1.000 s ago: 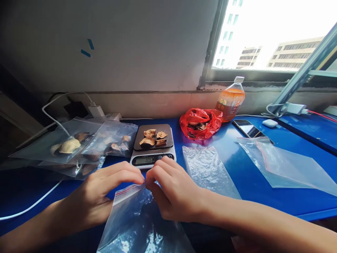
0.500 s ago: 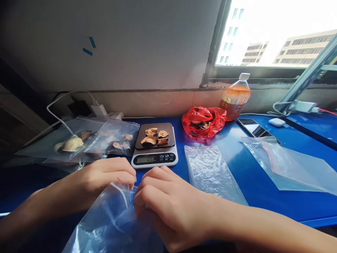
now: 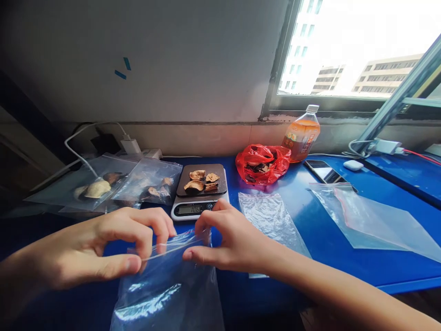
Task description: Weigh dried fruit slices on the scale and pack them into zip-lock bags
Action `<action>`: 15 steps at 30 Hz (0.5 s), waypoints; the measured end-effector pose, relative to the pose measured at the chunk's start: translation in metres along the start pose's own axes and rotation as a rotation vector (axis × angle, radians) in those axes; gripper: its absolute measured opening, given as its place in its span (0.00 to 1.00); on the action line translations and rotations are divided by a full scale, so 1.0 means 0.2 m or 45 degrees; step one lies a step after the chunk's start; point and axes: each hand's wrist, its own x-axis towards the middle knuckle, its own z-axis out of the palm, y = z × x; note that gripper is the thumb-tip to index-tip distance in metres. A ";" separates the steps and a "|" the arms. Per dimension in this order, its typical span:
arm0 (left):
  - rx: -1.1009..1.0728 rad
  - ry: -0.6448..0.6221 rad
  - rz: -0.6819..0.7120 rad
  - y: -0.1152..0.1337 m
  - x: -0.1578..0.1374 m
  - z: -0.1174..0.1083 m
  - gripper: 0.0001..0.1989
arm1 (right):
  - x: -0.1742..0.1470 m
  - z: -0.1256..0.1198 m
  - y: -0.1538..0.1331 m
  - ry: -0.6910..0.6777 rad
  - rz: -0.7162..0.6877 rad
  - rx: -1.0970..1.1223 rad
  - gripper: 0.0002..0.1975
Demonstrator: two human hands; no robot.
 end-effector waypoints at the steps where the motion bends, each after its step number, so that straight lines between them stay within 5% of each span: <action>1: -0.004 0.005 0.020 0.00 0.00 -0.01 0.08 | 0.01 -0.01 0.00 -0.010 0.045 0.031 0.16; 9: -0.052 -0.056 -0.001 -0.05 -0.05 -0.08 0.18 | 0.05 -0.08 -0.03 -0.040 -0.120 0.254 0.11; 15: 0.049 -0.024 -0.056 -0.08 -0.04 -0.07 0.08 | 0.23 -0.15 0.11 0.328 -0.242 -0.387 0.11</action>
